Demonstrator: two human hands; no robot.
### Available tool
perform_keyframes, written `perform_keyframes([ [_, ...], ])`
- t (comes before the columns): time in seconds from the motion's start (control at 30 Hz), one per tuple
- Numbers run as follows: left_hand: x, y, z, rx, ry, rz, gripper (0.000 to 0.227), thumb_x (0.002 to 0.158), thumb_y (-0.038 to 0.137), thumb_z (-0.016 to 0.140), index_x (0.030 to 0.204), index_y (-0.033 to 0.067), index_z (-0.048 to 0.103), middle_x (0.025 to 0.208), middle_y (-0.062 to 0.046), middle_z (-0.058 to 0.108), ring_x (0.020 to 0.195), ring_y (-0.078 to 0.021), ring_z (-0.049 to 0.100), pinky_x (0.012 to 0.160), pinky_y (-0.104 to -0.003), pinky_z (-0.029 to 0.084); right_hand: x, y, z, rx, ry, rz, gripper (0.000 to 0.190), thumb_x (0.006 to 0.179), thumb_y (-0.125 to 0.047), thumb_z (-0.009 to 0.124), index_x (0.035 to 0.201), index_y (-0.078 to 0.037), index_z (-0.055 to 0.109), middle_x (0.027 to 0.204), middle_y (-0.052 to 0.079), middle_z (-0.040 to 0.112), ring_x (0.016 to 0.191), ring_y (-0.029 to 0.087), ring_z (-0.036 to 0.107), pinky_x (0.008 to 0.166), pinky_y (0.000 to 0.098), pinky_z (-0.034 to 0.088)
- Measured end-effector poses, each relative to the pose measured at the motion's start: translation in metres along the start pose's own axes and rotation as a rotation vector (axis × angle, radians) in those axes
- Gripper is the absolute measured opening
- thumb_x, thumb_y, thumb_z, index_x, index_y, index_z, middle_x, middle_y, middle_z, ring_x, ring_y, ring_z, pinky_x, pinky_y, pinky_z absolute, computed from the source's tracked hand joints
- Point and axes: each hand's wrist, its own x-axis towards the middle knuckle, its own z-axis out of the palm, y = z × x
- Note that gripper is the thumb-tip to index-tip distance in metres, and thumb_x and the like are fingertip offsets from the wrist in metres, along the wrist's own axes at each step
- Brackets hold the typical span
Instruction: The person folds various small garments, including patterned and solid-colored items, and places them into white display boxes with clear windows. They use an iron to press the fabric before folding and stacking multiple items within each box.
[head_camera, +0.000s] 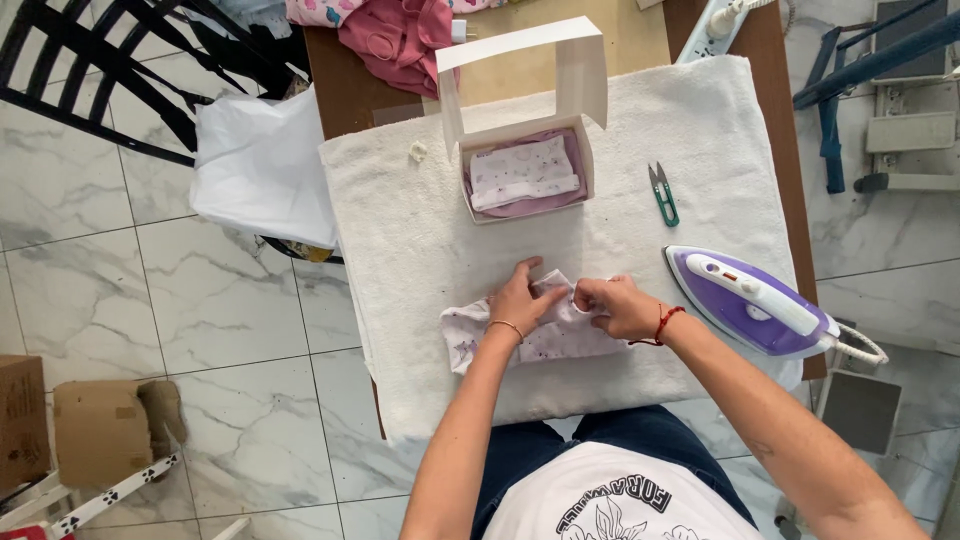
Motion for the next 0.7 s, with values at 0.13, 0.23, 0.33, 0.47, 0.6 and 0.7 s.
perform_keyframes([
  [0.13,-0.026,0.009,-0.01,-0.228,0.126,-0.009,0.045,0.066,0.048,0.066,0.103,0.0242,0.056,0.097,-0.008,0.062,0.101,-0.0282,0.055,0.088,-0.038,0.042,-0.008,-0.014,-0.023,0.019,-0.049,0.144,0.055,0.061,-0.025,0.07,0.107,-0.025,0.04,0.099,-0.005,0.063,0.103,0.017,0.055,0.087,0.0365,0.033],
  [0.23,-0.053,0.012,-0.017,-0.048,0.183,-0.057,0.036,0.071,0.043,0.06,0.096,0.0179,0.056,0.088,-0.014,0.062,0.09,-0.0317,0.058,0.078,-0.042,0.044,-0.009,-0.011,-0.024,0.041,0.072,0.202,0.053,0.066,-0.039,0.065,0.114,-0.029,0.044,0.089,-0.007,0.066,0.096,0.015,0.059,0.084,0.0326,0.038],
  [0.33,-0.037,-0.03,0.016,0.216,0.313,0.0,0.029,0.076,0.043,0.055,0.092,0.0185,0.054,0.083,-0.008,0.061,0.085,-0.0256,0.059,0.075,-0.04,0.043,0.005,0.014,0.007,-0.016,0.24,0.225,0.016,0.076,-0.038,0.059,0.088,-0.027,0.059,0.077,-0.012,0.067,0.086,0.01,0.062,0.079,0.0245,0.04],
  [0.47,-0.039,-0.028,0.024,0.324,0.411,0.066,0.026,0.076,0.038,0.057,0.09,0.017,0.052,0.077,-0.007,0.059,0.077,-0.0253,0.061,0.069,-0.04,0.044,0.012,0.012,0.029,-0.229,0.283,0.282,0.013,0.079,-0.042,0.052,0.082,-0.03,0.054,0.076,-0.012,0.062,0.081,0.011,0.057,0.078,0.0312,0.032],
  [0.6,-0.044,-0.03,0.025,0.234,0.472,0.09,0.025,0.08,0.038,0.053,0.088,0.0144,0.049,0.07,-0.01,0.059,0.071,-0.0303,0.06,0.067,-0.042,0.043,0.01,0.006,0.039,-0.325,0.404,0.24,0.014,0.084,-0.04,0.045,0.082,-0.026,0.047,0.063,-0.008,0.054,0.073,0.01,0.055,0.082,0.0341,0.029],
  [0.7,-0.053,-0.016,0.015,0.039,0.457,0.163,0.027,0.083,0.04,0.051,0.088,0.0128,0.048,0.067,-0.013,0.059,0.069,-0.0356,0.06,0.066,-0.044,0.043,0.003,-0.001,0.027,-0.143,0.378,0.191,0.024,0.077,-0.047,0.053,0.082,-0.024,0.05,0.07,-0.006,0.058,0.08,0.013,0.054,0.085,0.0372,0.025],
])
